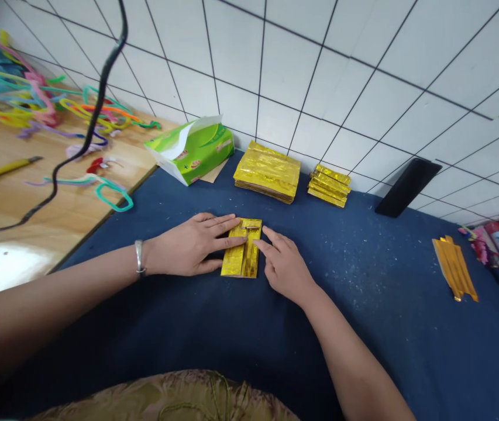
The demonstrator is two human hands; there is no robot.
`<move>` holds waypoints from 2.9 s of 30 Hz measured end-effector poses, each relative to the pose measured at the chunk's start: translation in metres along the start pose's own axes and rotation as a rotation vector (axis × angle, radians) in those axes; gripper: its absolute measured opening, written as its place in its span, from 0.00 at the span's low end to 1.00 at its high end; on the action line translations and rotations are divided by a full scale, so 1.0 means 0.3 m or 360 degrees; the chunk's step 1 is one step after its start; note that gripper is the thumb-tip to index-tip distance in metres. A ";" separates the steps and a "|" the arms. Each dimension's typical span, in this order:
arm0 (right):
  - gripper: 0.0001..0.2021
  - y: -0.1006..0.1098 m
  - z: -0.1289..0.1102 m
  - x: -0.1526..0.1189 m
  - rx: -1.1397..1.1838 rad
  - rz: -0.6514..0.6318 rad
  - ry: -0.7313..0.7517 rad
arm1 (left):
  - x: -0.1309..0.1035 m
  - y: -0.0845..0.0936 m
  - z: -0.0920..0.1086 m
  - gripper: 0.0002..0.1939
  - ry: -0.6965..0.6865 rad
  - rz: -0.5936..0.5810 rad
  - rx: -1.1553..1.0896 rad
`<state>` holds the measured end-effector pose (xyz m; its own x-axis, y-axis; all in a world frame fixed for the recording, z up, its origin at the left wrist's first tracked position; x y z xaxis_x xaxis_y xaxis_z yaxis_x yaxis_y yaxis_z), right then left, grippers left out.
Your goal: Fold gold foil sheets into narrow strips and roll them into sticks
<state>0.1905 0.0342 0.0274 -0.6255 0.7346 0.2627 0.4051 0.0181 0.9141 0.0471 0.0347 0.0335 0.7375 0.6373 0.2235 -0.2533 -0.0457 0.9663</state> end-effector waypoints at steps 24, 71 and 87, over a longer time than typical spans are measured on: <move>0.09 0.008 -0.077 -0.005 -0.0132 -0.0036 0.0332 | -0.006 -0.023 0.019 0.24 -0.0009 -0.0027 0.0004; 0.06 -0.011 -0.036 0.011 0.0141 0.0161 -0.0437 | -0.016 -0.012 0.036 0.06 0.0503 0.0057 -0.0433; 0.06 0.001 -0.015 0.007 0.0334 0.0081 -0.0487 | -0.019 -0.003 0.011 0.05 0.0395 -0.0013 -0.0620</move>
<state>0.1862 0.0326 0.0298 -0.3858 0.9063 0.1727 0.5782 0.0916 0.8107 0.0452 0.0285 0.0318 0.5803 0.8036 0.1327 -0.4995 0.2224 0.8373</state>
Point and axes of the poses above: each hand's wrist, its own x-axis towards the middle knuckle, its own y-axis out of the back of the hand, z = x × y, the point moved 8 cm from there along x, towards the middle knuckle, and after that the axes turned 6 degrees about z, right-handed, at the moved point
